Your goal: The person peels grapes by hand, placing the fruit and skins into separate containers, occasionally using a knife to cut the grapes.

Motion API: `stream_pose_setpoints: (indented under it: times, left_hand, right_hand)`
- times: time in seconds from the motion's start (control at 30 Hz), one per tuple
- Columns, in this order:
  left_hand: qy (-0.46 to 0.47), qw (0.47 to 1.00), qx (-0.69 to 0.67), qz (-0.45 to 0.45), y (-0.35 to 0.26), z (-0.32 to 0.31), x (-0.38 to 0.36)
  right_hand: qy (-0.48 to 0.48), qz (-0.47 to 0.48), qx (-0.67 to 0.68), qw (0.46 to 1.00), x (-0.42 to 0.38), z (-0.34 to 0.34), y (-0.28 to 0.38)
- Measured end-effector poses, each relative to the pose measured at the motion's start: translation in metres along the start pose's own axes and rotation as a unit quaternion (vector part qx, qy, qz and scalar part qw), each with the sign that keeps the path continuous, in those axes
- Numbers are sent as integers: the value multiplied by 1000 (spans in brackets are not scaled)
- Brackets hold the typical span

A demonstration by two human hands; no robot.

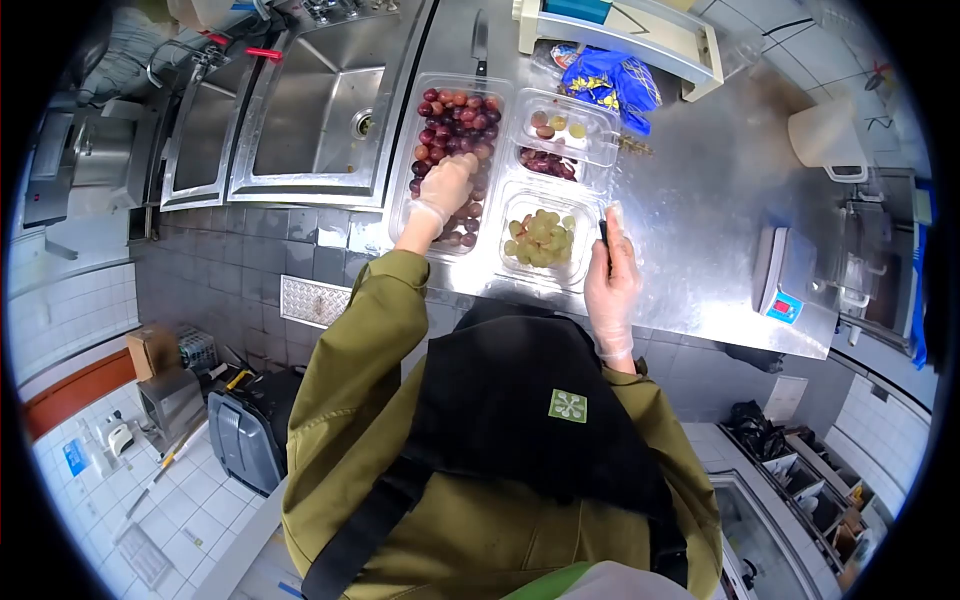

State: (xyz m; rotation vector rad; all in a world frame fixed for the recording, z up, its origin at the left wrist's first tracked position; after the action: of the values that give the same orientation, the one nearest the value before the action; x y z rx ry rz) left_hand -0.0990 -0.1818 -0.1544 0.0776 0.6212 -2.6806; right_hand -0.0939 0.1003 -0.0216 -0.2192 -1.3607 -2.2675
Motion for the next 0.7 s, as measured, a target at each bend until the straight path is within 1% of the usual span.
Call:
stream_pose_setpoints:
  times: [0.03, 0.07, 0.1, 0.17, 0.2, 0.23, 0.27, 0.3, 0.33, 0.37, 0.4, 0.5, 0.53, 0.63, 0.7]
  left_hand:
    - [-1, 1000, 2, -2, -1, 2, -2]
    - [6, 999, -21, 30, 5, 4, -4]
    - [4, 993, -103, 58, 3, 12, -7]
    - [9, 959, -260, 112, -14, 40, -26]
    - [44, 897, -426, 107, -32, 49, -37]
    - [77, 805, -579, 102, -55, 59, -48]
    - [106, 687, -713, 94, -72, 65, -59]
    - [152, 627, -762, 55, -86, 69, -69]
    - [174, 574, -799, 48, -97, 67, -73]
    - [194, 518, -832, 41, -109, 65, -78]
    - [208, 512, -832, 52, -119, 67, -85]
    - [245, 438, -864, 47, -134, 57, -90]
    - [246, 459, -852, 52, -140, 61, -94]
    - [263, 484, -834, 14, -151, 65, -96]
    - [257, 495, -830, -1, -154, 68, -95]
  right_hand:
    - [14, -3, 8, 1000, -1, -4, 2]
    - [25, 4, 16, 1000, -1, -7, 4]
    - [24, 15, 31, 999, 0, -10, 6]
    - [32, 25, 59, 997, -1, -15, 11]
    - [42, 26, 73, 996, -3, -18, 15]
    - [43, 47, 65, 996, -1, -19, 24]
    - [44, 70, 57, 995, 0, -21, 33]
    - [47, 92, 49, 993, 2, -22, 42]
    - [64, 92, 78, 991, 2, -23, 46]
    - [63, 101, 73, 990, 2, -22, 49]
    - [62, 109, 69, 990, 2, -22, 50]
    - [57, 115, 68, 989, -1, -20, 51]
    - [56, 113, 70, 990, -2, -19, 51]
    - [48, 115, 90, 988, 1, -13, 58]
    - [40, 130, 80, 987, 2, -9, 65]
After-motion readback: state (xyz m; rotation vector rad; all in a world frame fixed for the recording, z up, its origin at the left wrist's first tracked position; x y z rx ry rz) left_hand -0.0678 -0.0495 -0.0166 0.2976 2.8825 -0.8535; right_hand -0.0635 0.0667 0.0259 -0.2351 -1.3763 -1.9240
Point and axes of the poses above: each hand's wrist, its own x-axis towards the middle knuckle, its own z-axis out of the back of the hand, y = z × x, the point moved 8 cm from there along x, towards the middle knuckle, and after that the axes turned 10 degrees about z, right-handed, at the moved point
